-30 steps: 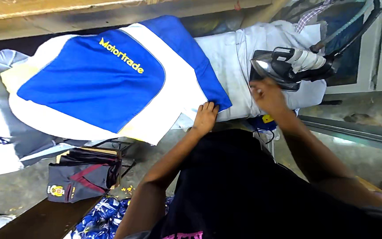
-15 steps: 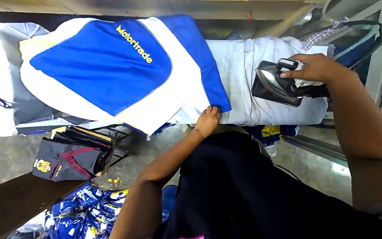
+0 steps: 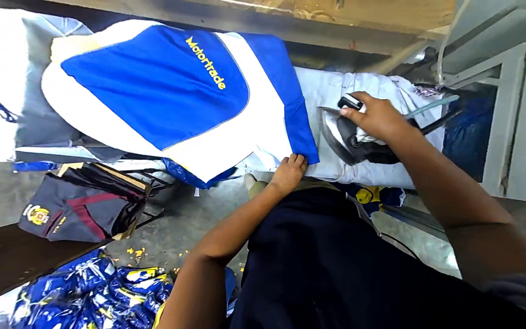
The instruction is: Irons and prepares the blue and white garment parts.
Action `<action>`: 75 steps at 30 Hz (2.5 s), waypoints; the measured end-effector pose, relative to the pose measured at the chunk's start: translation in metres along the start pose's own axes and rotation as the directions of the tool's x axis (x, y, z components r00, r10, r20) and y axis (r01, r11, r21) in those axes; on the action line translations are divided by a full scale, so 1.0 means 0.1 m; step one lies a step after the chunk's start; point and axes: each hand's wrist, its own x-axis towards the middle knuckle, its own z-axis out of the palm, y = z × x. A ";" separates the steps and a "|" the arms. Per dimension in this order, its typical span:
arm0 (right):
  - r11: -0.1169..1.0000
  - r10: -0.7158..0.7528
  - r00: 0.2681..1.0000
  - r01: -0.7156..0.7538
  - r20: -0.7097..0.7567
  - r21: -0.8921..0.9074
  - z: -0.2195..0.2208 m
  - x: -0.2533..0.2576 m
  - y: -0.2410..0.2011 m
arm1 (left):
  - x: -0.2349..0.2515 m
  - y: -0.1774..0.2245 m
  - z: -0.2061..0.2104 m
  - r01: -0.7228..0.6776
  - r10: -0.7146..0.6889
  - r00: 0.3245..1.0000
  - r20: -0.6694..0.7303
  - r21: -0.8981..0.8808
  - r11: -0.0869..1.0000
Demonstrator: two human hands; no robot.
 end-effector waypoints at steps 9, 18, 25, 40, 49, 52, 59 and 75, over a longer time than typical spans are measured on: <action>0.999 0.035 0.993 -0.031 0.115 -0.039 0.49 0.16 -0.48 | -0.09 0.00 0.14 0.032 -0.033 0.999 -0.005 -0.065 0.997; 0.972 0.223 0.971 -0.228 0.083 0.052 0.64 -0.03 -0.67 | -0.10 -0.25 -0.29 0.119 -0.130 0.991 0.020 -0.561 0.819; 0.916 0.372 0.928 -0.371 0.026 0.152 0.69 0.14 -0.90 | 1.05 -1.39 -1.11 -0.094 0.069 0.983 -0.171 -0.142 0.985; 0.857 0.488 0.872 -0.468 -0.043 0.216 0.69 0.38 -1.11 | 1.72 -2.32 -1.04 -0.216 0.219 0.976 0.000 0.162 0.963; 0.830 0.528 0.847 -0.500 -0.058 0.246 0.65 0.43 -1.10 | 1.72 -2.30 -1.08 -0.196 0.196 0.980 0.018 0.124 0.973; 0.831 0.526 0.849 -0.500 -0.052 0.244 0.66 0.38 -1.11 | 1.71 -2.27 -1.11 -0.185 0.183 0.983 0.028 0.116 0.976; 0.868 0.464 0.883 -0.439 -0.065 0.230 0.61 0.26 -0.98 | 1.71 -2.23 -1.21 -0.160 0.161 0.986 0.040 -0.030 0.987; 0.967 0.242 0.969 -0.236 -0.055 0.095 0.44 0.98 -1.38 | 1.74 -2.42 -1.39 -0.037 -0.045 0.993 -0.113 -0.633 0.773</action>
